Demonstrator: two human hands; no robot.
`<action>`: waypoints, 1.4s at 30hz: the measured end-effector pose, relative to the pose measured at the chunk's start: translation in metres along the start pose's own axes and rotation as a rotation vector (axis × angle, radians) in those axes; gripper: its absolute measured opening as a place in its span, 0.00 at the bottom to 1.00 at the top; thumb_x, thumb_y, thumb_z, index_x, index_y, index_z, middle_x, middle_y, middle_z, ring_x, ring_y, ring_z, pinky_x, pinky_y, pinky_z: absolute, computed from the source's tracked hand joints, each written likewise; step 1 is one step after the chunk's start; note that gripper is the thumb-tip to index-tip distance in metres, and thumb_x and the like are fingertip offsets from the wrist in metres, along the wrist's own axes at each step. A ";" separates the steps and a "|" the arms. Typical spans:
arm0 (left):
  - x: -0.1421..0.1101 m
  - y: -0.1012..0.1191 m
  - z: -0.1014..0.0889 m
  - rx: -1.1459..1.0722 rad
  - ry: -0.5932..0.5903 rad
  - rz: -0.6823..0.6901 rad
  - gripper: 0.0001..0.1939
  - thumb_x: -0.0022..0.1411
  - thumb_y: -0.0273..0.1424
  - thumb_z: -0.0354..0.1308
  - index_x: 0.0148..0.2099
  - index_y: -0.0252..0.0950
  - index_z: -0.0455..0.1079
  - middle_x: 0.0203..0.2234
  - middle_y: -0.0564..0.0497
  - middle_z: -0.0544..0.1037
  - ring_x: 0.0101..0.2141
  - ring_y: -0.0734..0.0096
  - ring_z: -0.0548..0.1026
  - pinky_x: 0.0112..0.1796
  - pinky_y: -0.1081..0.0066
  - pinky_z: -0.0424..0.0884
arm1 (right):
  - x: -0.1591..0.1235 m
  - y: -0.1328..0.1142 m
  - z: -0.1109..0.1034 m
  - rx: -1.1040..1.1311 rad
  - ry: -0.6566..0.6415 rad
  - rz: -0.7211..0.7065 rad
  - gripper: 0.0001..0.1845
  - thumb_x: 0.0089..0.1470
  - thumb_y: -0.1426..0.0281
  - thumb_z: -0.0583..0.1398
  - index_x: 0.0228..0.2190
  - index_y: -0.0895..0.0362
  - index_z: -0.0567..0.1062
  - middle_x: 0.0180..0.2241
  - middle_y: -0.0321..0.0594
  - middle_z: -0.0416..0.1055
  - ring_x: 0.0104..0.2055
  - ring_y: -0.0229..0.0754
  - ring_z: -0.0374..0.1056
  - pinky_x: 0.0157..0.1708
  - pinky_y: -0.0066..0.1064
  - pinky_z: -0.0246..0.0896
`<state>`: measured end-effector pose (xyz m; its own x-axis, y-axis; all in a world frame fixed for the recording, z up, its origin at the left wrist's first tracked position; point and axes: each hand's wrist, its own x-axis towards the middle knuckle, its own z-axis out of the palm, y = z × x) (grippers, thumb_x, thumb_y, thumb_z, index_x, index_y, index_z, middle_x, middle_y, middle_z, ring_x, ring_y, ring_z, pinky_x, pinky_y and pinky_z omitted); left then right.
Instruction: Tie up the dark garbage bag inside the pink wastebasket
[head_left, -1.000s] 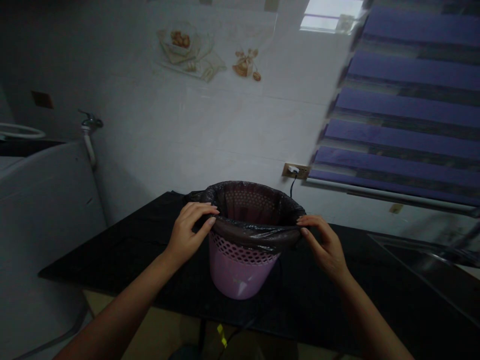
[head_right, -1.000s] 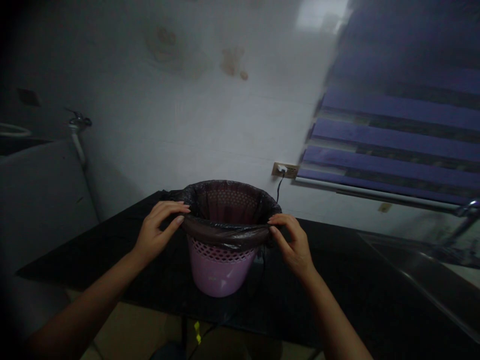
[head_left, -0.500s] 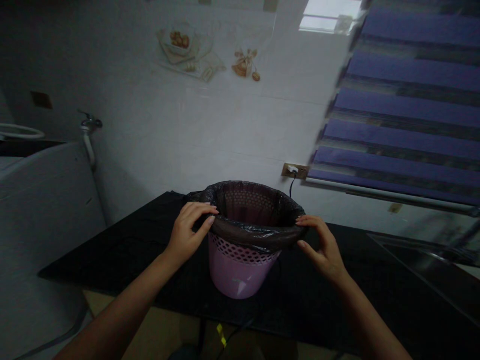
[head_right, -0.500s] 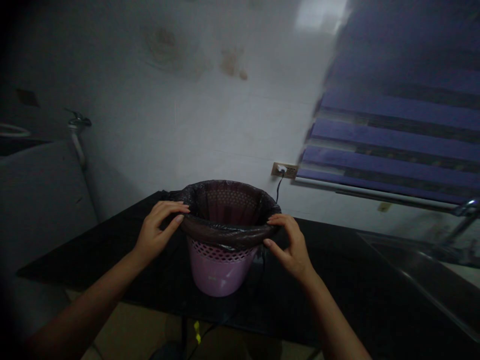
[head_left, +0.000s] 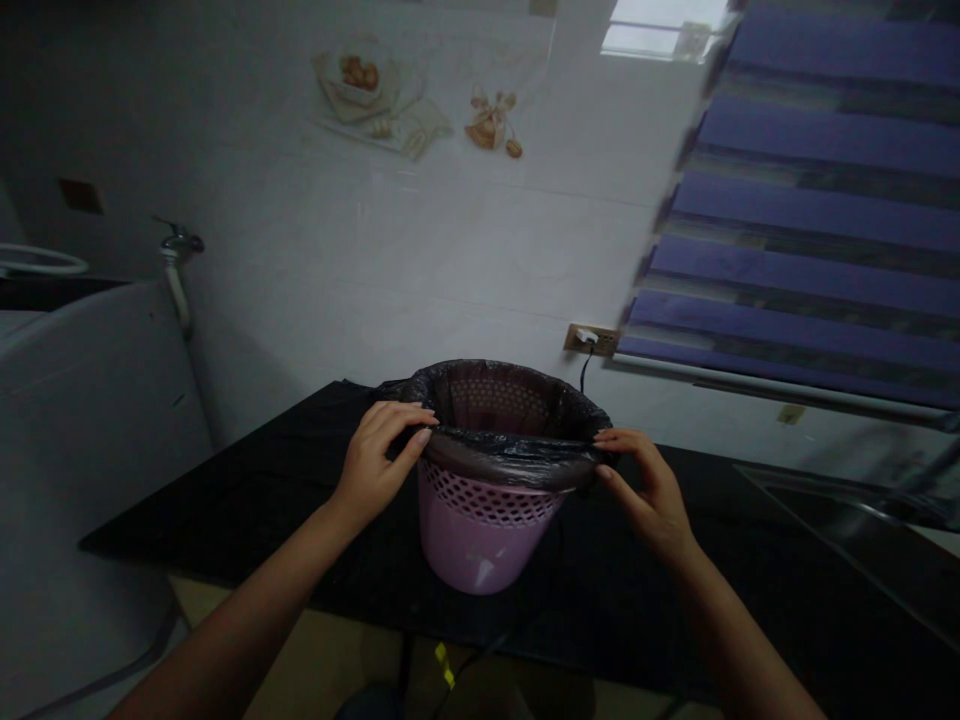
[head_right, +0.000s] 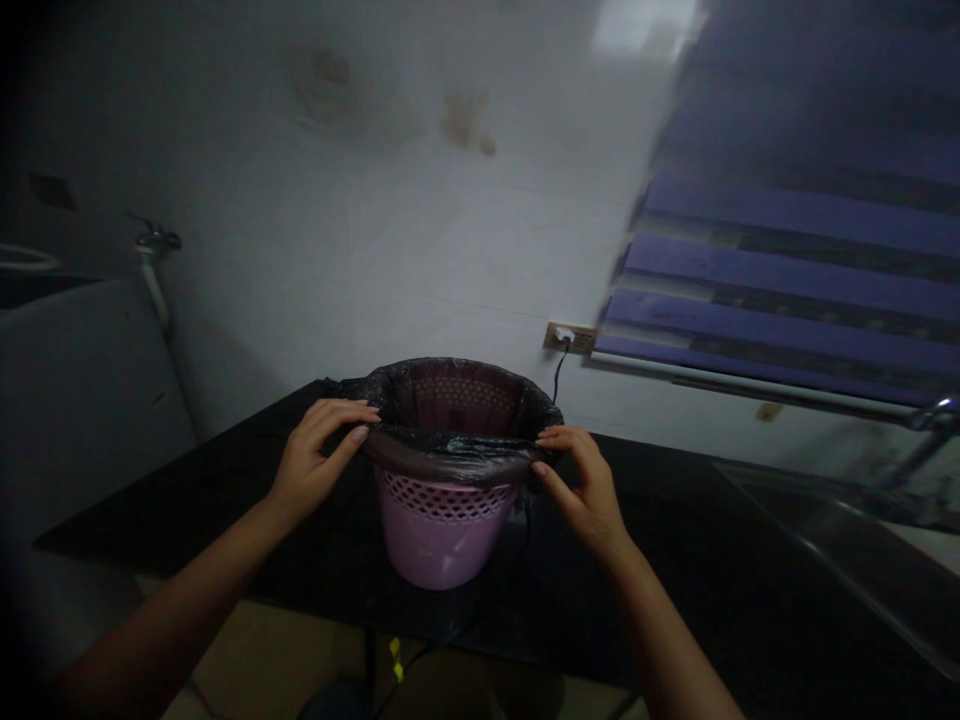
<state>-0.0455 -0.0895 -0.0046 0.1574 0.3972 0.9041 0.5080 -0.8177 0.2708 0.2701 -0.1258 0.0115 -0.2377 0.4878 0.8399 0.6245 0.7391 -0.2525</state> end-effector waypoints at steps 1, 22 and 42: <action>0.000 0.000 0.000 0.001 0.000 0.000 0.08 0.63 0.30 0.49 0.38 0.36 0.69 0.36 0.48 0.75 0.42 0.63 0.70 0.45 0.62 0.62 | 0.000 0.000 0.000 0.000 -0.001 0.008 0.07 0.55 0.66 0.57 0.35 0.56 0.68 0.37 0.44 0.66 0.42 0.45 0.64 0.43 0.38 0.59; 0.001 -0.001 0.001 0.016 -0.001 -0.015 0.09 0.63 0.31 0.49 0.38 0.36 0.70 0.36 0.48 0.75 0.42 0.63 0.70 0.45 0.62 0.61 | 0.001 0.001 -0.001 0.015 0.011 0.011 0.07 0.56 0.65 0.57 0.33 0.56 0.69 0.36 0.44 0.67 0.41 0.44 0.65 0.42 0.38 0.60; 0.002 -0.003 0.002 0.029 0.011 -0.022 0.10 0.63 0.31 0.48 0.37 0.36 0.71 0.34 0.48 0.75 0.39 0.64 0.70 0.45 0.62 0.62 | 0.004 0.001 0.000 -0.001 0.027 0.020 0.08 0.57 0.65 0.55 0.31 0.57 0.69 0.34 0.43 0.68 0.39 0.43 0.65 0.41 0.36 0.60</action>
<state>-0.0449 -0.0853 -0.0040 0.1372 0.4102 0.9016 0.5354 -0.7965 0.2809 0.2694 -0.1234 0.0145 -0.2048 0.4902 0.8472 0.6300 0.7285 -0.2692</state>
